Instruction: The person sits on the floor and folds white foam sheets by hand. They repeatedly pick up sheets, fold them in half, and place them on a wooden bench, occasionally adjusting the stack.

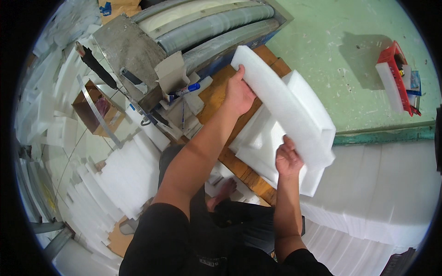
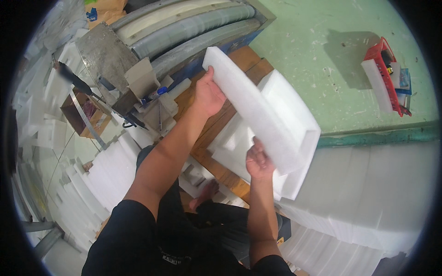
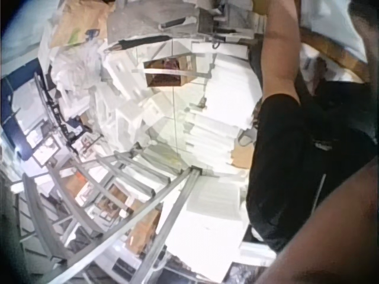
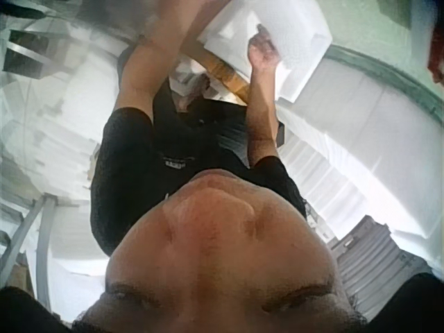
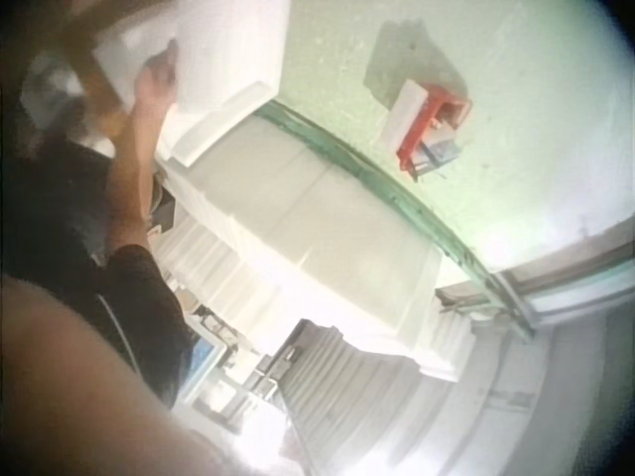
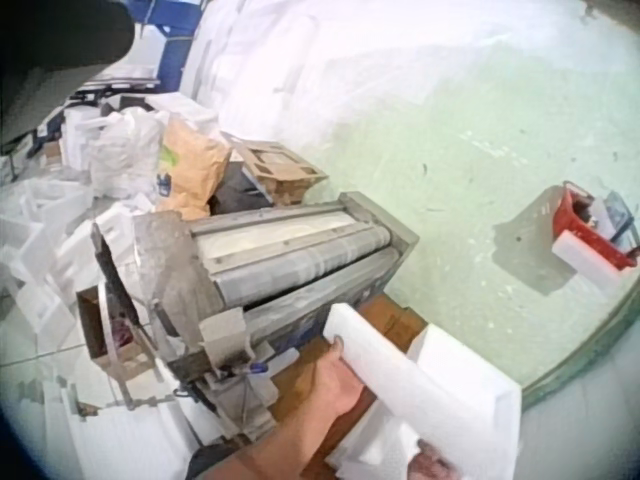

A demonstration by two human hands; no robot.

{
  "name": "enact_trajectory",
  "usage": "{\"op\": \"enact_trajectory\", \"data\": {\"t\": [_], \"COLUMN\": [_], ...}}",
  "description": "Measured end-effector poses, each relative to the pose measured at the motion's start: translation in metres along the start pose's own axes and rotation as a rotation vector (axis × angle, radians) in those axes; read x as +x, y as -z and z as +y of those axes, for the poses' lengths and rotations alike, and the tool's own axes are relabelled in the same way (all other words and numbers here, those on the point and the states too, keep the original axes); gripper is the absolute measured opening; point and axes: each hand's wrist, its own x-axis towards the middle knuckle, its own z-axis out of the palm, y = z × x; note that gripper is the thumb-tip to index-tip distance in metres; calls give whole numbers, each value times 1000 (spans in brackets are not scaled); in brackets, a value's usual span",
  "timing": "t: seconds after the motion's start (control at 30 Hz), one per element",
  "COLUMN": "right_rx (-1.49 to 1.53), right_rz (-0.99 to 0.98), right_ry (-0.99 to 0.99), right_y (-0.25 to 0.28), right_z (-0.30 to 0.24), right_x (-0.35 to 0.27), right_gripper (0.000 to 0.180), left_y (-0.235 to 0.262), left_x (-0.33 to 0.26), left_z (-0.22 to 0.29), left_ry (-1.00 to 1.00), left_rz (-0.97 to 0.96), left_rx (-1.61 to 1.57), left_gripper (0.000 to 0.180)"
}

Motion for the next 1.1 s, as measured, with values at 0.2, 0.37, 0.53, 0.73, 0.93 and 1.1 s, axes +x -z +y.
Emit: {"op": "enact_trajectory", "data": {"t": [0.2,0.37,0.53,0.73,0.93,1.1], "right_rx": [-631,-1178,-1234,-1757,-1815,-1649], "right_rz": [49,175,-37,-56,6,90], "right_ry": [304,167,338,672,757,540], "right_y": [-53,-74,-101,-109,-131,-140], "right_z": [-11,58,74,113,154,183], "right_x": [76,168,266,361,387,386], "right_gripper": [31,47,45,49,41,42], "left_y": [5,23,6,7,15,26], "left_x": [-3,15,6,2,-3,-1], "left_z": [-9,-15,-7,-6,-1,-16], "left_ry": [-32,-105,-156,-105,-100,-145], "left_rz": [-96,-144,93,83,103,110], "left_rx": [-45,11,36,31,77,170], "left_gripper": [50,56,74,60,44,40]}}
